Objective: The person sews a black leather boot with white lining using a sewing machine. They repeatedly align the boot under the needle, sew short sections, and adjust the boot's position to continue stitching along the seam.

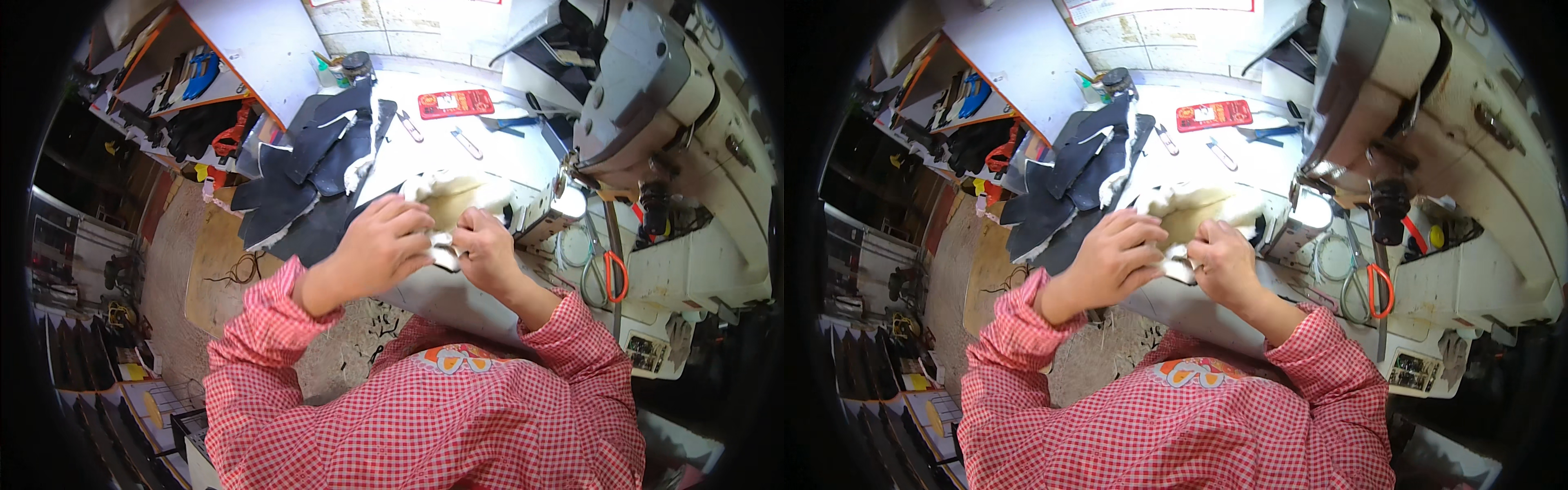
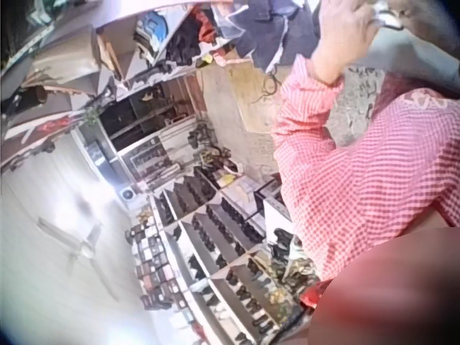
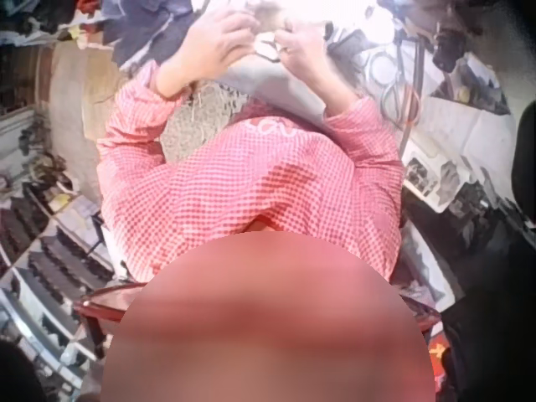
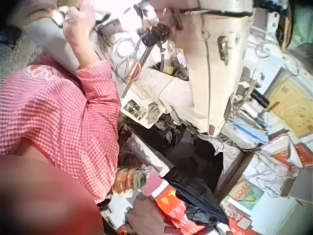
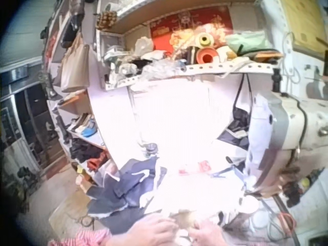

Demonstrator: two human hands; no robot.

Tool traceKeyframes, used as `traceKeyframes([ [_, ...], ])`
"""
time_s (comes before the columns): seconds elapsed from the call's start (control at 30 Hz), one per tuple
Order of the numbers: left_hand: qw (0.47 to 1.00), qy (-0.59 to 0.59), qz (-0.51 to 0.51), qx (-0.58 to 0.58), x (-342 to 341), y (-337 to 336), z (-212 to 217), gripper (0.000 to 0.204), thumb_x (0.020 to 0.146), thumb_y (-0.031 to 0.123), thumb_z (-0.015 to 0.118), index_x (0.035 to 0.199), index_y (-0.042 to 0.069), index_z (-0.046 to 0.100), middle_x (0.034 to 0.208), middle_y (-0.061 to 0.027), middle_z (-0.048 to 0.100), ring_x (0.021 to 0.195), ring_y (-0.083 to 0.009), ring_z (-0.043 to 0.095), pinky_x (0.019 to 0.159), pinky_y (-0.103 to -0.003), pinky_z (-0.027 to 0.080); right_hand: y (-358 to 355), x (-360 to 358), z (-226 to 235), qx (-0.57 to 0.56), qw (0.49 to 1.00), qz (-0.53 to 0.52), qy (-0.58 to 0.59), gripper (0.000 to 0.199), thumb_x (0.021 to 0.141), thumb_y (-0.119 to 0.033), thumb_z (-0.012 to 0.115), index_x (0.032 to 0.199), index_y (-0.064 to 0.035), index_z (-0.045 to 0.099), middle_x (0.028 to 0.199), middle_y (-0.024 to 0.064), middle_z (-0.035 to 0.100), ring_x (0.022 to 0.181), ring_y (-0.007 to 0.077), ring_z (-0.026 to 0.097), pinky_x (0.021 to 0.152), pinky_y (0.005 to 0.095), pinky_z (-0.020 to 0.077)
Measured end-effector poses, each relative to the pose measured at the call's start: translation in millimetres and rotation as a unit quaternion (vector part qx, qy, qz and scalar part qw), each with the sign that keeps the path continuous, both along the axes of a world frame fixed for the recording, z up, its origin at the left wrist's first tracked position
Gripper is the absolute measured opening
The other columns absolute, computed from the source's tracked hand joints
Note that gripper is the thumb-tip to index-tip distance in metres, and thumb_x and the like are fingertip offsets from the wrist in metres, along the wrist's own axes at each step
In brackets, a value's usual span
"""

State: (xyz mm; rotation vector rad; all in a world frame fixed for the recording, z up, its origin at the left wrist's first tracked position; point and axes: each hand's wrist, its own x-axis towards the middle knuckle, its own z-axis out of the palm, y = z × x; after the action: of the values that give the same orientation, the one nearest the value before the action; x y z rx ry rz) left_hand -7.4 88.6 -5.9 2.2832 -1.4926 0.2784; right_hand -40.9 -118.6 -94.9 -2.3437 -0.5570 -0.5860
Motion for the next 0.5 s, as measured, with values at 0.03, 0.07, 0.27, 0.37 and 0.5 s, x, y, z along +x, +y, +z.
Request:
traceKeyframes([
  [0.03, 0.998, 0.035, 0.016, -0.040, -13.4, -0.7, -5.1, 0.021, 0.076, 0.019, 0.072, 0.090, 0.005, 0.067, 0.106, -0.0084, 0.063, 0.108, -0.0284, 0.057, 0.095, -0.043, 0.042, -3.5, -11.0, -4.4, -0.016, 1.000, 0.006, 0.000, 0.011, 0.064, -0.005, 0.067, 0.066, -0.0100, 0.058, 0.078, 0.0041, 0.050, 0.076, 0.0246, 0.053, 0.063, 0.0378, 0.0436],
  [0.07, 0.994, 0.073, 0.036, -0.076, -26.1, -0.9, -9.9, 0.021, 0.074, 0.016, 0.073, 0.091, 0.004, 0.067, 0.106, -0.0088, 0.063, 0.105, -0.0281, 0.057, 0.094, -0.041, 0.043, -4.2, -21.1, -10.8, -0.012, 1.000, 0.011, -0.001, 0.010, 0.064, -0.006, 0.068, 0.066, -0.0110, 0.059, 0.077, 0.0034, 0.050, 0.075, 0.0235, 0.053, 0.063, 0.0374, 0.0434],
  [0.27, 0.979, 0.147, 0.110, -0.086, -56.0, -15.7, -49.9, 0.063, 0.071, 0.024, 0.078, 0.127, 0.006, 0.054, 0.139, -0.0210, 0.043, 0.128, -0.0420, 0.039, 0.105, -0.050, 0.034, -23.6, -68.2, -60.8, 0.003, 1.000, 0.009, 0.018, 0.010, 0.065, -0.011, 0.068, 0.073, -0.0135, 0.062, 0.078, 0.0018, 0.050, 0.072, 0.0219, 0.054, 0.062, 0.0362, 0.0429],
  [0.37, 0.977, 0.189, 0.096, 0.012, -75.3, -27.4, -71.6, 0.069, 0.068, 0.031, 0.080, 0.129, 0.012, 0.053, 0.143, -0.0203, 0.038, 0.133, -0.0413, 0.033, 0.109, -0.058, 0.025, -31.4, -77.3, -76.9, 0.002, 1.000, 0.015, 0.017, 0.010, 0.066, -0.013, 0.067, 0.075, -0.0130, 0.062, 0.077, 0.0028, 0.049, 0.073, 0.0229, 0.054, 0.063, 0.0365, 0.0431],
  [0.5, 0.983, 0.148, 0.102, 0.022, -95.7, -34.7, -93.1, 0.070, 0.063, 0.032, 0.084, 0.125, 0.014, 0.057, 0.146, -0.0195, 0.035, 0.135, -0.0391, 0.034, 0.107, -0.062, 0.025, -35.1, -82.0, -84.3, -0.007, 1.000, 0.009, 0.012, 0.010, 0.068, -0.018, 0.066, 0.073, -0.0120, 0.059, 0.079, 0.0042, 0.049, 0.075, 0.0235, 0.054, 0.063, 0.0362, 0.0433],
])
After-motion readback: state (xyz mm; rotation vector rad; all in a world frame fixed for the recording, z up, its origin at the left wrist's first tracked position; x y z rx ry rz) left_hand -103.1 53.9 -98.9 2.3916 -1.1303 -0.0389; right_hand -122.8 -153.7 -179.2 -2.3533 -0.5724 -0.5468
